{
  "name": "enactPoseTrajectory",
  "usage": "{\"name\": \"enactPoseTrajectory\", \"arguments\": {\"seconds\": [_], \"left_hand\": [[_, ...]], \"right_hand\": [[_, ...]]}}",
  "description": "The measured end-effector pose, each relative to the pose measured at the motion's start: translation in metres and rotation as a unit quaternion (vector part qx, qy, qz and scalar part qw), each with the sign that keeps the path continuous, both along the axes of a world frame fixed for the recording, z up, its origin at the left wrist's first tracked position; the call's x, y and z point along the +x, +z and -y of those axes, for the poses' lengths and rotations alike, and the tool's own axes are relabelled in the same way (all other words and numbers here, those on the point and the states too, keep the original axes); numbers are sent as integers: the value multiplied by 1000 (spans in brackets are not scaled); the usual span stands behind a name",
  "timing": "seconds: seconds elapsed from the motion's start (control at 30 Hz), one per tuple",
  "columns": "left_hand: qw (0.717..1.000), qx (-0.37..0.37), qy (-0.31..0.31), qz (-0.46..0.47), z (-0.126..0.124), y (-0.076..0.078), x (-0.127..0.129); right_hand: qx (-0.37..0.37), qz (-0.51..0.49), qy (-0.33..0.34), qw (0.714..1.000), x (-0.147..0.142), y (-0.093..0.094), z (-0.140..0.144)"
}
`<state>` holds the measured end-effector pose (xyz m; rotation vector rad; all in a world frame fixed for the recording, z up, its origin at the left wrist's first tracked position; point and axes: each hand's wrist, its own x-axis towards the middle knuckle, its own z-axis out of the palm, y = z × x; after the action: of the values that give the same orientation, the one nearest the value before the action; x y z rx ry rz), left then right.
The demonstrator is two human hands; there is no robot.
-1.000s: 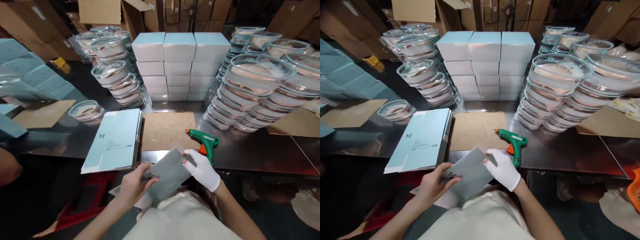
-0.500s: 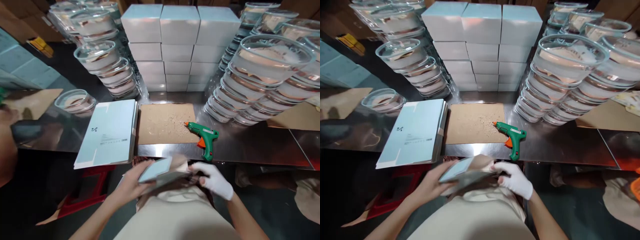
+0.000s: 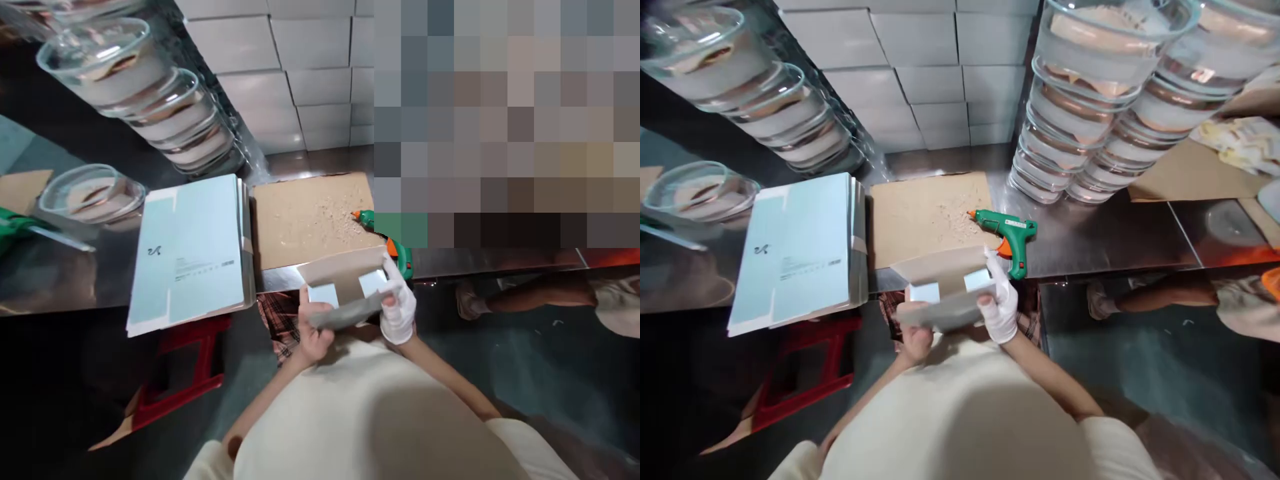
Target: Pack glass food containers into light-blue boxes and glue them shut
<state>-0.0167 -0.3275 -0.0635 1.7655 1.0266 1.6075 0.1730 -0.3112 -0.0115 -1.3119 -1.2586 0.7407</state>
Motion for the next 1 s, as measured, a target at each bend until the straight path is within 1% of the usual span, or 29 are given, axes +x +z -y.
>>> {"name": "enactPoseTrajectory", "arguments": {"seconds": [0.07, 0.13, 0.2, 0.27, 0.3, 0.33, 0.37, 0.4, 0.43, 0.47, 0.5, 0.53, 0.57, 0.63, 0.67, 0.7, 0.73, 0.8, 0.87, 0.9, 0.93, 1.0], "left_hand": [[1000, 1, -7, 16, -3, 6, 4], [999, 12, -30, 13, -6, 16, 4], [997, 23, -71, -29, -10, 27, -2], [994, 23, -86, -70, -13, 35, -13], [994, 19, -75, -76, -14, 37, -19], [996, 11, -54, -75, -16, 38, -25], [997, 2, -31, -70, -17, 38, -29], [998, -6, -14, -66, -18, 38, -33], [998, -14, -5, -64, -19, 37, -35], [998, -21, -3, -62, -20, 36, -35], [998, -27, -4, -62, -21, 35, -36], [998, -32, -3, -62, -22, 34, -35], [997, -40, 1, -62, -22, 33, -35], [996, -63, 18, -57, -22, 30, -33], [995, -75, 30, -51, -22, 29, -33], [995, -85, 42, -44, -21, 28, -32], [994, -92, 51, -37, -21, 27, -31], [994, -91, 57, -25, -22, 28, -28], [996, -77, 46, -20, -26, 33, -23], [997, -68, 40, -19, -28, 37, -20], [997, -61, 37, -21, -31, 42, -17], [997, -56, 44, -35, -36, 52, -9]], "right_hand": [[10, -44, -58, 997, -6, 7, -1], [33, -91, -86, 992, -10, 14, -2], [27, -125, -78, 989, -6, 20, -4], [-17, -113, -56, 992, 11, 25, -8], [-47, -74, -61, 994, 24, 27, -13], [-83, -10, -79, 993, 38, 29, -19], [-129, 72, -99, 984, 51, 32, -27], [-182, 162, -113, 963, 64, 34, -37], [-236, 245, -112, 933, 75, 35, -48], [-288, 307, -96, 902, 83, 37, -59], [-330, 337, -74, 879, 90, 38, -70], [-362, 325, -54, 872, 94, 38, -80], [-382, 281, -40, 879, 98, 39, -87], [-400, 148, -29, 904, 101, 40, -96], [-402, 88, -25, 911, 102, 41, -97], [-401, 50, -21, 914, 102, 42, -95], [-385, 23, -24, 922, 100, 44, -92], [-312, -23, -47, 949, 94, 47, -81], [-203, -75, -90, 972, 84, 51, -68], [-152, -98, -106, 978, 78, 52, -61], [-119, -113, -108, 981, 72, 53, -54], [-110, -123, -68, 984, 62, 55, -40]]}}
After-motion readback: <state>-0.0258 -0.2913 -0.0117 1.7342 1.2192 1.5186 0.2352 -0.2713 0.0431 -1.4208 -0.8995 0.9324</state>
